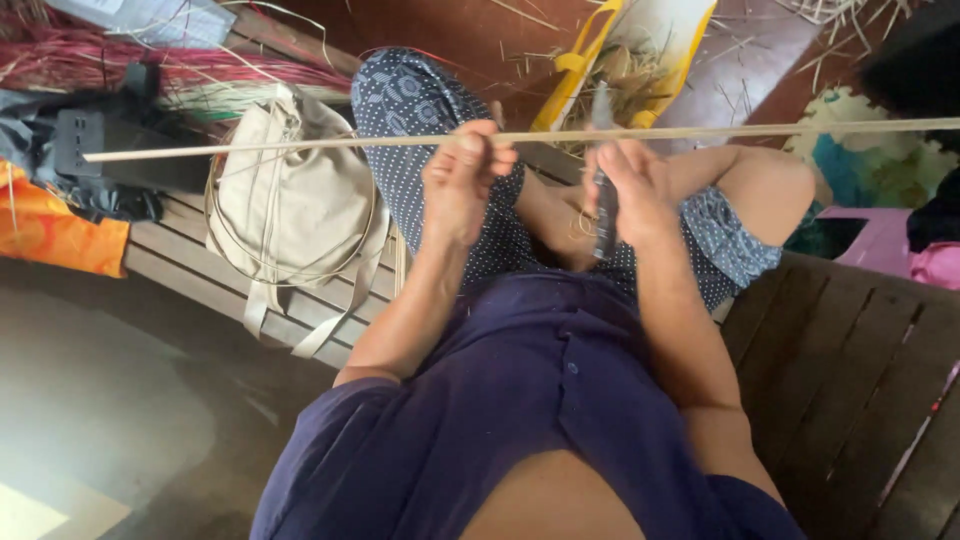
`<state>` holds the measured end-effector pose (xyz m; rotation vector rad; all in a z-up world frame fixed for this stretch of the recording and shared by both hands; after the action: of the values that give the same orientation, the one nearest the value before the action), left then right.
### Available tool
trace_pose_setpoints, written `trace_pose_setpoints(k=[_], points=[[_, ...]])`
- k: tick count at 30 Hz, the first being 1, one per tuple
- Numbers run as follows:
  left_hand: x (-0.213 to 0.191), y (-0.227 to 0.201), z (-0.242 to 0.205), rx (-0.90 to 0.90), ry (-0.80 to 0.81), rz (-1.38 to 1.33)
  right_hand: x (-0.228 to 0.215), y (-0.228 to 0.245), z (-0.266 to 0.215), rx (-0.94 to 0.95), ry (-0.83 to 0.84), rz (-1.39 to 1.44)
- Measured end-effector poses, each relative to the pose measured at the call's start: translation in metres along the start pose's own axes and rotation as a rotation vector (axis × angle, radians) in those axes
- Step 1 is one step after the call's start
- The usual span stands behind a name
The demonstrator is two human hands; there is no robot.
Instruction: The person is using a small hand knife to shave and smooth thin wooden or bamboo strips while sitting on the floor.
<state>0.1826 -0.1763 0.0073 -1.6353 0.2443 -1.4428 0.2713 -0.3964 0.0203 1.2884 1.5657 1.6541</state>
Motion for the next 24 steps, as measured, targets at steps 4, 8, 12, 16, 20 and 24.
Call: trace_pose_setpoints(k=[4,8,12,16,20,24], points=[[0.007,0.022,-0.01,-0.033,-0.023,-0.029,0.045,0.017,0.008,-0.035,0.006,0.112],[-0.001,0.019,-0.016,-0.048,-0.058,-0.058,0.049,0.018,0.008,-0.074,0.006,0.157],[-0.014,0.01,-0.018,-0.036,-0.072,-0.063,0.058,0.015,0.005,-0.129,0.094,0.21],[-0.023,-0.001,-0.02,0.047,-0.063,-0.052,0.051,0.022,0.003,-0.138,0.066,0.213],[0.013,-0.023,-0.027,-0.062,0.1,-0.073,0.043,0.017,0.002,-0.03,0.07,0.246],[0.015,-0.014,-0.026,-0.116,0.131,-0.088,0.04,0.017,0.001,-0.108,0.113,0.378]])
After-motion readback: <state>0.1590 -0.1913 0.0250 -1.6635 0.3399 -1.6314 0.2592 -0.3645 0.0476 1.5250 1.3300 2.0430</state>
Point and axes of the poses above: each hand's wrist, its own z-axis towards the middle knuckle, its own x-axis out of the palm, y = z × x, the point moved 10 cm from there along z, towards the middle knuckle, and after that the axes turned 7 degrees about y, right-handed, at the moved point
